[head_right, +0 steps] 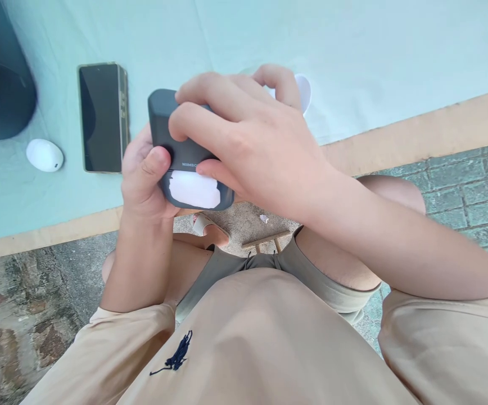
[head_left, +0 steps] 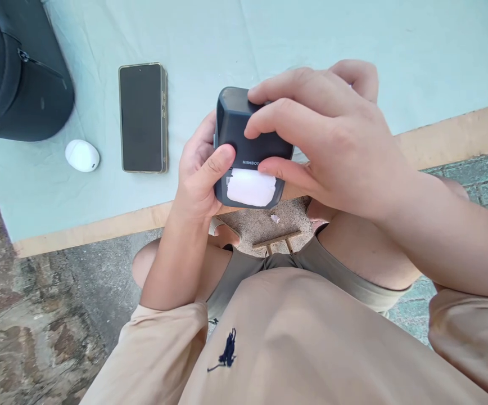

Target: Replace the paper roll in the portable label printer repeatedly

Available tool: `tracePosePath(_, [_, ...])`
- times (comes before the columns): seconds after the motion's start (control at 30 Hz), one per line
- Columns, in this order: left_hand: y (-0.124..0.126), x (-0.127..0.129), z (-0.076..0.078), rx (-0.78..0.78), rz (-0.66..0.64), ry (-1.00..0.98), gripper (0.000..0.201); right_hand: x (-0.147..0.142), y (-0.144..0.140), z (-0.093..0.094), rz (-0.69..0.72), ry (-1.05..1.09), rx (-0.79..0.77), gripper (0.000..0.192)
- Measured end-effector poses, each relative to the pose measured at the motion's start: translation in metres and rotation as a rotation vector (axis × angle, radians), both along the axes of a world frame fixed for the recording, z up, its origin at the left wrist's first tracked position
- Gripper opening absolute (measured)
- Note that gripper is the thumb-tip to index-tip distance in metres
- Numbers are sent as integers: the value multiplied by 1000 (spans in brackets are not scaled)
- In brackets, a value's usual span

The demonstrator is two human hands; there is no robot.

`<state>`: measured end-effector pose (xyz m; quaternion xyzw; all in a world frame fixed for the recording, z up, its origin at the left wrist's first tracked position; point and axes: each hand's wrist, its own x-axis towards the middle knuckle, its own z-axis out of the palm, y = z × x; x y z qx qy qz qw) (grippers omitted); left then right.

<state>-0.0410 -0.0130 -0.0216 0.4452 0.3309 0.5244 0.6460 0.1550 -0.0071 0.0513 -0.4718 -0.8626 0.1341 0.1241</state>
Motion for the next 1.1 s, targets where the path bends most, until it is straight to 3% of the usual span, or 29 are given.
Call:
tracePosePath(0.13, [2,3,1,-38,-19,-14,43,5,6,-3,8,33,-36,36])
tracePosePath(0.3, [2,7,6,-92,94,22,36,11,8,-4,-12,97,108,47])
tracePosePath(0.43, [1,7,11,-95,45,-39,46,15,7,-5,35,91,169,41])
tracePosePath(0.53, [2,6,11,-128,52,-38,42,17,7,-7,79,62,188,39])
tracePosePath(0.77, [4,4,5,-115,133,59,31,13,7,-3,49,19,29,46])
tracePosePath(0.87, [5,6,4,-141,124,39,25,15,7,0,40,-13,25,49])
tracePosePath(0.97, [6,7,4,-145,72,-62,33,16,9,4,30,-3,95,54])
tracePosePath(1.1, [5,8,3,-80,6,-78,39,19,14,8,-49,97,150,45])
